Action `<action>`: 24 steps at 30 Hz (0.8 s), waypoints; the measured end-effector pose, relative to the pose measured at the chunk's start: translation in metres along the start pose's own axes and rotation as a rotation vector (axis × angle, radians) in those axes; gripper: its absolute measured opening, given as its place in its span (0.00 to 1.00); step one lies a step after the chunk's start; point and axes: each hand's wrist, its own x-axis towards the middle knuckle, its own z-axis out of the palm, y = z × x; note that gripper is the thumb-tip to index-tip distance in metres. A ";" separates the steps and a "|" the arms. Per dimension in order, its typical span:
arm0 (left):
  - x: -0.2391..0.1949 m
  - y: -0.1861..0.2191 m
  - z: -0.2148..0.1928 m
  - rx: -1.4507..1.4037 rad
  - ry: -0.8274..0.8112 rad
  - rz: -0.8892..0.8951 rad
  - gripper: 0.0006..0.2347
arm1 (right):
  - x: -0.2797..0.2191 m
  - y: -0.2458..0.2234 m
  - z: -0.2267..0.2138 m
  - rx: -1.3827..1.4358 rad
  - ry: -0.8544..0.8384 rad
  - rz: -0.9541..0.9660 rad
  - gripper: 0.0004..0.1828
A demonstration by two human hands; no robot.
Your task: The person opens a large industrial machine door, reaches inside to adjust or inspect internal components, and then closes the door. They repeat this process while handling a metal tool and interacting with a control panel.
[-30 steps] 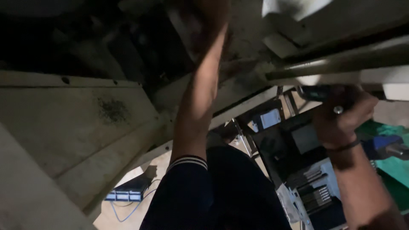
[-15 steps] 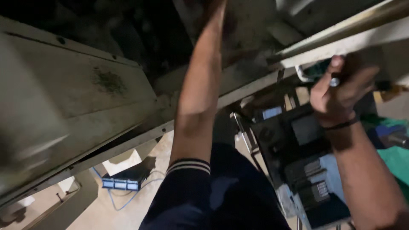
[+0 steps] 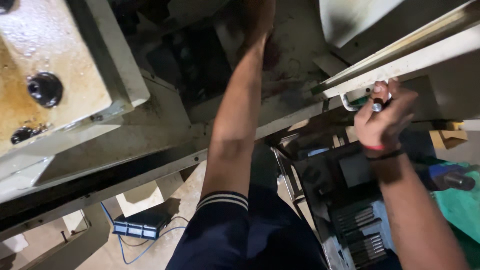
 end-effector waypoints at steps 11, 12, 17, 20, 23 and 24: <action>-0.030 -0.009 0.059 0.020 -0.275 0.046 0.22 | -0.001 0.003 0.004 0.068 -0.009 0.026 0.04; -0.033 -0.005 0.054 0.033 -0.309 0.072 0.22 | 0.002 0.003 0.010 0.089 -0.020 0.041 0.04; -0.101 0.047 -0.028 0.008 -0.492 0.305 0.23 | 0.005 -0.022 0.052 0.197 -0.092 0.125 0.06; -0.220 0.064 -0.104 -0.034 -0.410 0.555 0.12 | -0.014 -0.040 0.077 0.240 -0.151 0.173 0.07; -0.329 0.070 -0.194 0.024 -0.638 0.010 0.19 | -0.025 -0.045 0.090 0.253 -0.163 0.205 0.07; -0.359 0.066 -0.226 -0.035 -0.674 0.052 0.20 | -0.033 -0.043 0.088 0.244 -0.166 0.223 0.08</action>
